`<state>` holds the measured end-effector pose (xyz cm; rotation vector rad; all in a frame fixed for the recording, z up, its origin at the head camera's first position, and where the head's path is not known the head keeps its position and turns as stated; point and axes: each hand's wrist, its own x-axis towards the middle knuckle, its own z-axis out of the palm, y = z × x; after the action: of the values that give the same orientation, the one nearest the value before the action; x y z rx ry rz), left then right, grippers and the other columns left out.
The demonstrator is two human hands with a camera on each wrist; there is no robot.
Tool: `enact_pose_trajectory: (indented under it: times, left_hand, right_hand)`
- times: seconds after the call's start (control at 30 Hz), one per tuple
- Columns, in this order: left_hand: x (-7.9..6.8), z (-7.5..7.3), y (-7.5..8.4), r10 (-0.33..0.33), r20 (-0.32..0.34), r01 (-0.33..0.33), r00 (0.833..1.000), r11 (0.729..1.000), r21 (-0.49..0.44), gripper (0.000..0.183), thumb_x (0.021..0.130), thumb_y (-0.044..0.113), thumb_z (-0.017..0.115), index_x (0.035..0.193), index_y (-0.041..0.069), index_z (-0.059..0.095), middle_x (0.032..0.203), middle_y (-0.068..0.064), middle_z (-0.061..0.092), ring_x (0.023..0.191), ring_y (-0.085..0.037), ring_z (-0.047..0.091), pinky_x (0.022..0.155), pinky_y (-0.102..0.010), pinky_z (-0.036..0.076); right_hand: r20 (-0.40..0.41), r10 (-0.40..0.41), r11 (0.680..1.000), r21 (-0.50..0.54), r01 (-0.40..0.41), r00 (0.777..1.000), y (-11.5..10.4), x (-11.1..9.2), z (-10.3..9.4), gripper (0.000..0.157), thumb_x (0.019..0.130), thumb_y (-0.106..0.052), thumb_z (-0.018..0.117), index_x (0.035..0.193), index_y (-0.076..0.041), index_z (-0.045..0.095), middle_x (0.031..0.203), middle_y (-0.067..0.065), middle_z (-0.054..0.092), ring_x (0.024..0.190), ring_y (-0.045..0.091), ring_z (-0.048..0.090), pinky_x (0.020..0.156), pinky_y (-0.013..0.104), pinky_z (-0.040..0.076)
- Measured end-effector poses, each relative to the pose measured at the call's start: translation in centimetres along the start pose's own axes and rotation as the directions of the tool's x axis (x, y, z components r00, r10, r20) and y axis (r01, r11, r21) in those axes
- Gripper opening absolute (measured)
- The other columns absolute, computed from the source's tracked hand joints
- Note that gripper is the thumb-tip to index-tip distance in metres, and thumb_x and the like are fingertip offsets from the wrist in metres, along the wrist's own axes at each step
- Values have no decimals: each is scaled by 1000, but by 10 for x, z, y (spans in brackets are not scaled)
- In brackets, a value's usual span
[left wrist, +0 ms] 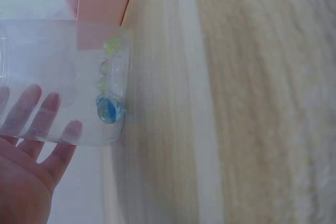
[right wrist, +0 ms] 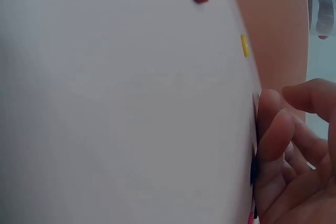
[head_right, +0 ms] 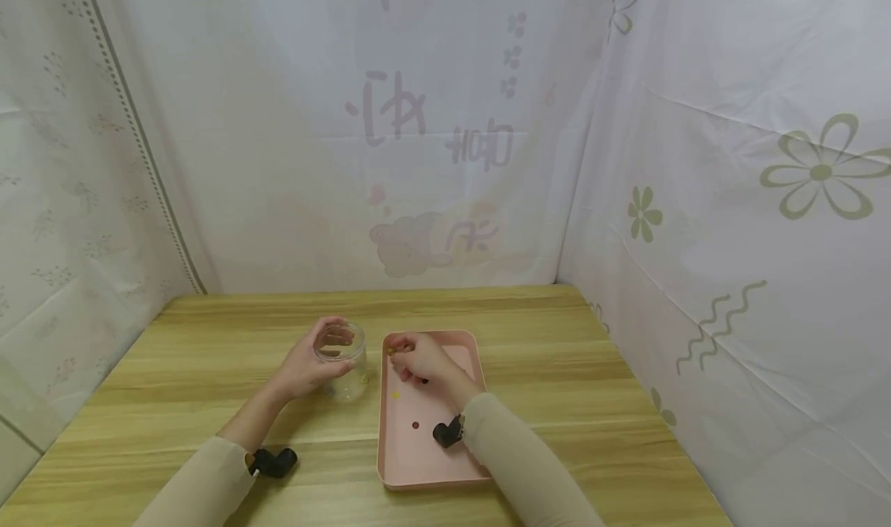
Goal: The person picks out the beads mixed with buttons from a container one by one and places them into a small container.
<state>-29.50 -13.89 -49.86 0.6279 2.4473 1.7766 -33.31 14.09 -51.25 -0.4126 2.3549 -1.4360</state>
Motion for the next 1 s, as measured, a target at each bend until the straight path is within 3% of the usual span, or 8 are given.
enact_pose_trajectory:
  times: [0.3,0.53,0.7,1.0]
  left_hand:
    - [1,-1,-3,2,-9,-2,1000,1000,18,78,94,17,88,157,7,43,148,-25,60,140,-52,58,103,-55,62]
    - [1,-1,-1,2,-5,-2,1000,1000,5,78,93,16,87,156,5,43,148,-27,60,139,-53,58,103,-56,61]
    - [0,0,1,-2,-2,2,1000,1000,-8,78,93,15,87,156,6,43,149,-29,58,140,-55,57,104,-56,60]
    - [-1,1,4,3,-5,-3,1000,1000,-1,79,93,14,87,158,4,42,149,-29,59,140,-54,57,103,-53,61]
  right_hand:
    - [13,-23,1000,-17,23,1000,5,1,2,40,104,-8,64,144,-12,67,77,2,64,58,13,53,52,24,45]
    - [4,-15,999,-42,15,1000,6,1,3,37,100,-2,66,136,-8,69,80,2,67,57,13,53,51,24,43]
    - [-9,-16,998,-58,15,1000,3,-1,4,32,101,-1,69,132,-6,71,86,3,70,63,13,57,56,25,47]
    - [-14,-28,994,-108,26,1000,2,0,7,22,101,-2,72,123,-6,74,81,2,70,59,10,56,53,22,47]
